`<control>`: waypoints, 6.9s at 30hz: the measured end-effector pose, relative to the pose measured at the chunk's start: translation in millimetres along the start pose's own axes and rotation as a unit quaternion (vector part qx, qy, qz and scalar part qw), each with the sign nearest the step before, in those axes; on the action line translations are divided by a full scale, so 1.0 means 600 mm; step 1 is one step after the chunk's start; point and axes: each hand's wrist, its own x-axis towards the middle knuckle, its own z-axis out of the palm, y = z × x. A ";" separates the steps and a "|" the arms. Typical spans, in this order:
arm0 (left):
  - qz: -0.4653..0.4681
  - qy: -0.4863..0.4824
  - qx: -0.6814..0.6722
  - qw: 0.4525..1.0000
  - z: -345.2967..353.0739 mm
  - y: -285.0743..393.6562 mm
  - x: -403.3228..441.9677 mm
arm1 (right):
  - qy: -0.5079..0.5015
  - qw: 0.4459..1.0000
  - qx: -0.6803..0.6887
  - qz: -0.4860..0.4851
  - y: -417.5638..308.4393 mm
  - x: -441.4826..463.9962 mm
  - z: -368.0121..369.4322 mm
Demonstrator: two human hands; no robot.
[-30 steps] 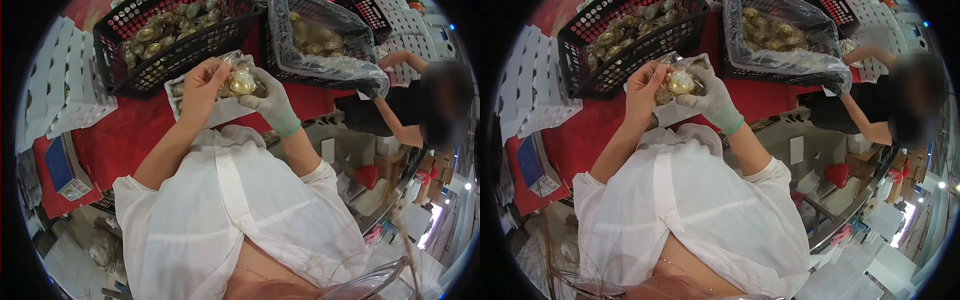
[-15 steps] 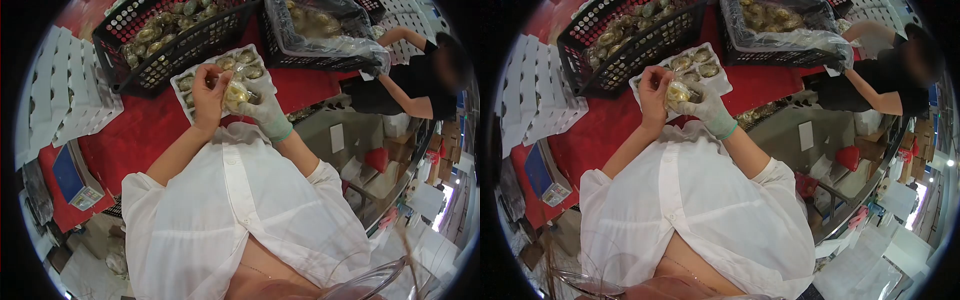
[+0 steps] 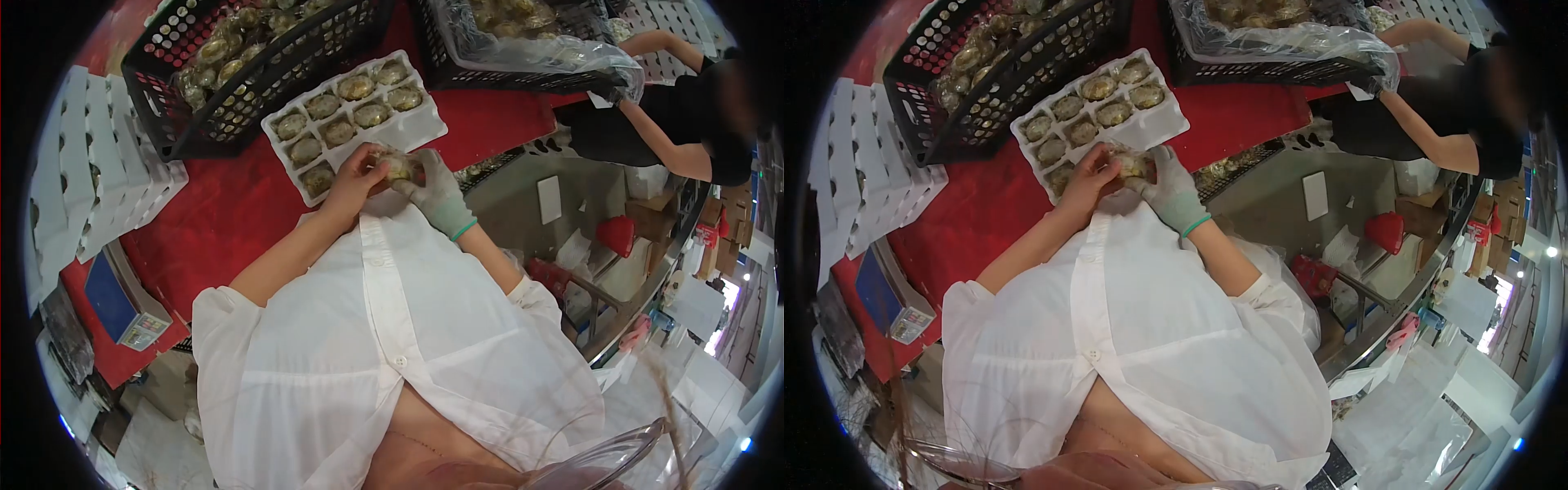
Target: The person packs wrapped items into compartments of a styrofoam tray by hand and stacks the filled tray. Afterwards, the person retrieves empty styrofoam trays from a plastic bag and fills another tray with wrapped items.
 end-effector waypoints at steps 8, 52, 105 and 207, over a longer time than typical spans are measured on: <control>0.253 0.044 0.340 0.905 -0.006 -0.049 0.057 | 0.004 1.000 0.004 0.023 0.020 0.019 -0.026; 0.320 -0.007 0.660 0.680 0.032 -0.037 0.211 | -0.148 0.945 -0.283 -0.066 0.111 0.216 -0.038; 0.363 -0.009 0.355 0.861 -0.166 0.451 0.027 | -0.027 0.993 0.068 -0.097 -0.012 0.106 -0.091; 0.237 0.221 0.349 0.879 -0.127 -0.058 0.015 | -0.160 0.942 -0.128 -0.265 -0.006 0.132 0.067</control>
